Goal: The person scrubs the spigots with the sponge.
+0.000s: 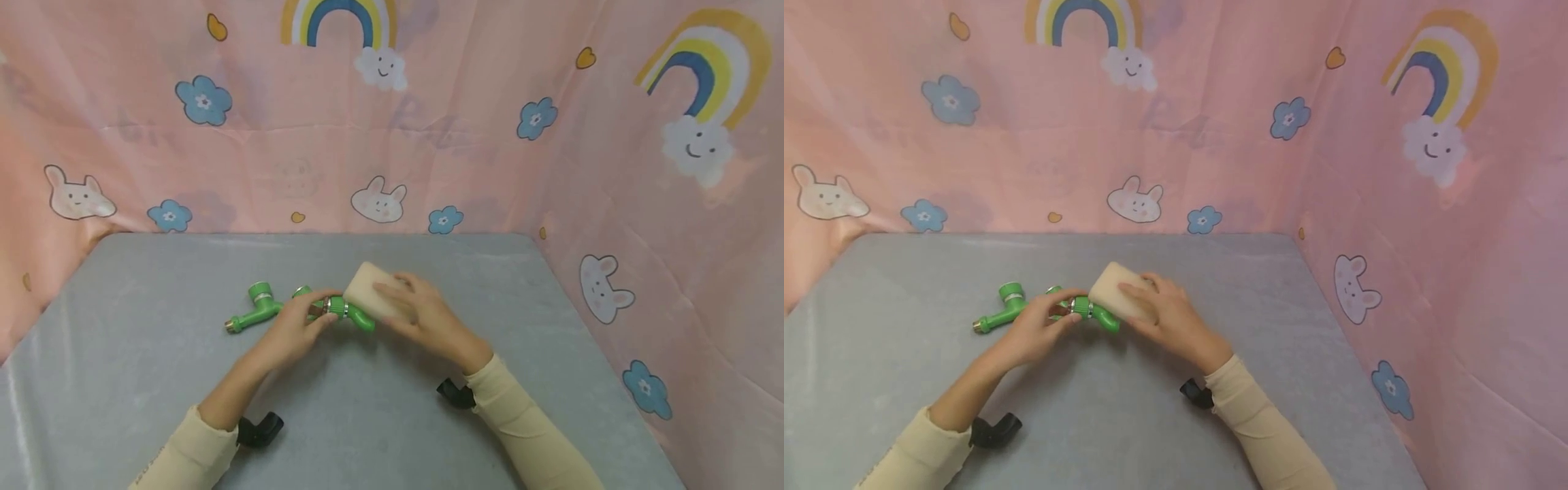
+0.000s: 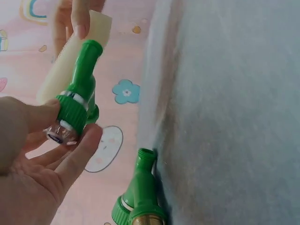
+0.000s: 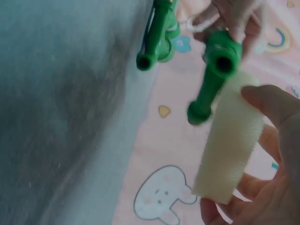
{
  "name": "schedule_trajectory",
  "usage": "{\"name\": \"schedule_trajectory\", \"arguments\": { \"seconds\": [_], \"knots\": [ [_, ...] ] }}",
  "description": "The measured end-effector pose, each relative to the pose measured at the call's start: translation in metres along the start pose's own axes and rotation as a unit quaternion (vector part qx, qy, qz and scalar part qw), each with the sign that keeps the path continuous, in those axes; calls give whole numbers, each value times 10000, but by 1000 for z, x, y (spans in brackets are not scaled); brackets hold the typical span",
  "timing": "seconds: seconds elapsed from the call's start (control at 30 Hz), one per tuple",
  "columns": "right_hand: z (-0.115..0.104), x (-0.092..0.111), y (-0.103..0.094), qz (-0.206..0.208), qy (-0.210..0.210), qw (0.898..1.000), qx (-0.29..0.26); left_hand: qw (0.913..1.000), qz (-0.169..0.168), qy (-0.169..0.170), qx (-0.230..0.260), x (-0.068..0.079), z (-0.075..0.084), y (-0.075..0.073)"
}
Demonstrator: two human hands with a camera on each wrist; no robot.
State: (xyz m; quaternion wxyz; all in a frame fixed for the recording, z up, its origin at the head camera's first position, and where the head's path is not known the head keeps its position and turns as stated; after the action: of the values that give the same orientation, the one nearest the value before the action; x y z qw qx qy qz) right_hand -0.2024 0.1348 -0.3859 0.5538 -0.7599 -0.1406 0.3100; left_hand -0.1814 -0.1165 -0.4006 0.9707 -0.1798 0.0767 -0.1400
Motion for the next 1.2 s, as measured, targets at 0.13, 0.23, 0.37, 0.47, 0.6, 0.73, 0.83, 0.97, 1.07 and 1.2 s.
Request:
{"name": "schedule_trajectory", "arguments": {
  "seconds": [0.13, 0.23, 0.37, 0.47, 0.6, 0.73, 0.83, 0.97, 1.07, 1.2],
  "knots": [
    [-4, 0, -1, 159, 64, 9998, -44, 9985, 89, 94, 532, -2, 5, -3],
    [-3, -2, -4, 284, 171, 9994, -18, 9974, 58, 222, 687, -1, 8, -5],
    [2, -2, -7, 357, 334, 9987, 120, 9961, -31, 308, 827, -1, 10, -5],
    [9, -2, -7, 311, 439, 9983, 206, 9950, -127, 340, 930, -1, 9, -4],
    [18, -2, -9, 305, 553, 9975, 331, 9943, -173, 441, 952, -2, 7, -4],
    [26, -1, -13, 384, 753, 9959, 313, 9941, -146, 601, 894, -3, 7, -5],
    [25, 1, -16, 501, 820, 9953, 114, 9939, -139, 615, 908, -3, 7, -5],
    [12, -1, -17, 634, 557, 9963, -151, 9947, 0, 391, 950, -3, 7, -4],
    [1, -2, -15, 527, 372, 9978, -147, 9942, 98, 329, 1019, -3, 8, -3],
    [-5, -1, -11, 300, 430, 9986, 93, 9923, 98, 566, 1094, -4, 10, -2]
  ]
}}
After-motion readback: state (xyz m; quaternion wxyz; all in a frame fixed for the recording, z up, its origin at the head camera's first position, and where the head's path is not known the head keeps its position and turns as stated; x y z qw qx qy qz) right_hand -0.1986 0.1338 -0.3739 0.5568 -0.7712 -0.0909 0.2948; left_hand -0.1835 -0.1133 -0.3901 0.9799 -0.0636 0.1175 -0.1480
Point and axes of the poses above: each hand's wrist, its own x-axis away from the middle knuckle, its own y-axis out of the palm, z = x × y, the point moved 2 cm from there along -x, towards the middle knuckle, and after that the axes turned 15 degrees about x, right-handed, at the moved point
